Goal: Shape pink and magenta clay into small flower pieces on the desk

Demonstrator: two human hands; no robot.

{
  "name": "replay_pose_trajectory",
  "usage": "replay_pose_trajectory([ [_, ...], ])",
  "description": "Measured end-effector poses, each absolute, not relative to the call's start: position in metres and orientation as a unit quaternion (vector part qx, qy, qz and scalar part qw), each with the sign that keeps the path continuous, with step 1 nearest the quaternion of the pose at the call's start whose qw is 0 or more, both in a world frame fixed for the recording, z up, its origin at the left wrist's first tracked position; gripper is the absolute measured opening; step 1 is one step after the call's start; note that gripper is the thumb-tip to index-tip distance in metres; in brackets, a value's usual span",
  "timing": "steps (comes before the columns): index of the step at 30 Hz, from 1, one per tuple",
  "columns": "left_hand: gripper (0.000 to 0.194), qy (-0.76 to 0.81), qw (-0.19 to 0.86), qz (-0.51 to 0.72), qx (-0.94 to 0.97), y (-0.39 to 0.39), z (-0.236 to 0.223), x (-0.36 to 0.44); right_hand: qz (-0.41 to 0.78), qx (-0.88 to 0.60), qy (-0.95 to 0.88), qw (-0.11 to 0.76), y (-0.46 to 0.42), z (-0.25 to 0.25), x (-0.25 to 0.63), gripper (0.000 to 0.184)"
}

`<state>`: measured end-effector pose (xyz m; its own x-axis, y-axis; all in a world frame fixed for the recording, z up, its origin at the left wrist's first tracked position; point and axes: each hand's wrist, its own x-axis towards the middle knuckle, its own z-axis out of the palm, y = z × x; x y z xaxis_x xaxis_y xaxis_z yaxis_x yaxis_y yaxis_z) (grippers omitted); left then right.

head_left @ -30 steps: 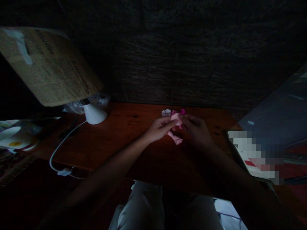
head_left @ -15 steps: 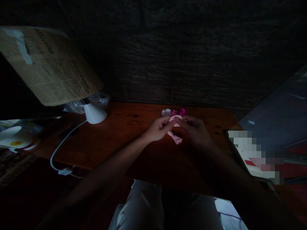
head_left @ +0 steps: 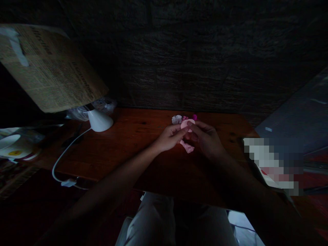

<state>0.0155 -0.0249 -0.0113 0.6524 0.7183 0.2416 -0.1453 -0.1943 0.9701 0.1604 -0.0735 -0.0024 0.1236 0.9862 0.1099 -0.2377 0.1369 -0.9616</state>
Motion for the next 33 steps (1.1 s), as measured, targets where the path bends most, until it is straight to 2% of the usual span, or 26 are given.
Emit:
replay_pose_trajectory([
  [10,0.035,0.225,0.513,0.395,0.728,-0.0272,-0.006,0.0111,0.517,-0.434,-0.463,0.575,-0.0729,-0.0067,0.1656,0.031],
  [18,0.042,0.245,0.539,0.405,0.697,-0.026,-0.011,0.0138,0.486,-0.453,-0.448,0.598,-0.0718,-0.0044,0.1658,0.033],
  [23,0.038,0.268,0.578,0.409,0.653,-0.0268,-0.0059,0.0131,0.514,-0.435,-0.429,0.601,-0.0724,-0.0019,0.1652,0.034],
  [28,0.034,0.29,0.592,0.415,0.627,-0.0272,-0.0044,0.0136,0.495,-0.455,-0.433,0.601,-0.0717,-0.0021,0.1661,0.033],
  [33,0.035,0.269,0.602,0.367,0.655,-0.0258,-0.0091,0.0157,0.502,-0.45,-0.418,0.609,-0.0682,-0.0083,0.1661,0.032],
])
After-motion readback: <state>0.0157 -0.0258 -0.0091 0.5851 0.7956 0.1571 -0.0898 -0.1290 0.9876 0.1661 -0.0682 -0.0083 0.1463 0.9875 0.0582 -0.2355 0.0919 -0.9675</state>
